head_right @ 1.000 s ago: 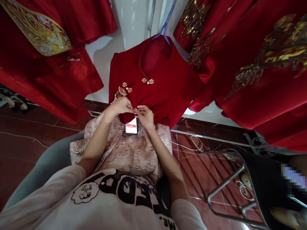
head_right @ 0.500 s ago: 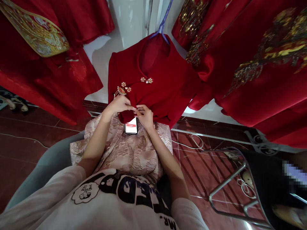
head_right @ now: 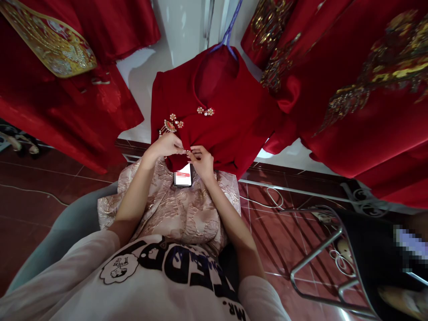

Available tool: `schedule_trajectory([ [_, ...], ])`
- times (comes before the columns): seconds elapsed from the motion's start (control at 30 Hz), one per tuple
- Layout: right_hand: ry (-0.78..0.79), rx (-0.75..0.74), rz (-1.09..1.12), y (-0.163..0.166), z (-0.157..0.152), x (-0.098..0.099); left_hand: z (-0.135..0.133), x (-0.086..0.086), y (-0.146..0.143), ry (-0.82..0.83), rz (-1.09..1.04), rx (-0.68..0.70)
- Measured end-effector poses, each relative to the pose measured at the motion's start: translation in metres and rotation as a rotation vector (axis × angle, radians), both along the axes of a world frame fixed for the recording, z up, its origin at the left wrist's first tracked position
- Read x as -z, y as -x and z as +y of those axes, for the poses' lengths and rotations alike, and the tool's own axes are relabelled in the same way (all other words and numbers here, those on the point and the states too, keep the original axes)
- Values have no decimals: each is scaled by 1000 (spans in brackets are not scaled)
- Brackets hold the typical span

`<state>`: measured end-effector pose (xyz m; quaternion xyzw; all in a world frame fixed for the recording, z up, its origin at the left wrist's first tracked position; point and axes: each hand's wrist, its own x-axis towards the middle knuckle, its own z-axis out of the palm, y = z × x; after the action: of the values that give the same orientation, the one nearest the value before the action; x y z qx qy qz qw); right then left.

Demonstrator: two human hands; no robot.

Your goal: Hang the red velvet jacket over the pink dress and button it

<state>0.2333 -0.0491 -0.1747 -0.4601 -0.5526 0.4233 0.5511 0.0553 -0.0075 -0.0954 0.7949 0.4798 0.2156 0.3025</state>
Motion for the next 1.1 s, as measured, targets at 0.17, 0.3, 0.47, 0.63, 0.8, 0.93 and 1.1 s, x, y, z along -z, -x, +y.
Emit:
schedule_trajectory([
  [0.17, -49, 100, -131, 4, 0, 3, -1, 0, -5, 48, 30, -86],
  [0.3, -98, 157, -204, 8, -1, 7, -6, -7, -9, 59, 95, -149],
  [0.47, -140, 170, -258, 10, -2, 9, -12, -15, -12, 58, 140, -170],
  [0.63, -139, 167, -297, 11, -4, 8, -14, -18, -15, 0, 245, -156],
  [0.8, -165, 178, -332, 12, -5, 8, -20, -21, -17, -124, 365, -147],
  [0.93, -167, 176, -352, 12, -6, 8, -19, -21, -14, -113, 392, -138],
  [1.1, -170, 181, -335, 12, -6, 7, -12, -14, -6, -212, 365, -47],
])
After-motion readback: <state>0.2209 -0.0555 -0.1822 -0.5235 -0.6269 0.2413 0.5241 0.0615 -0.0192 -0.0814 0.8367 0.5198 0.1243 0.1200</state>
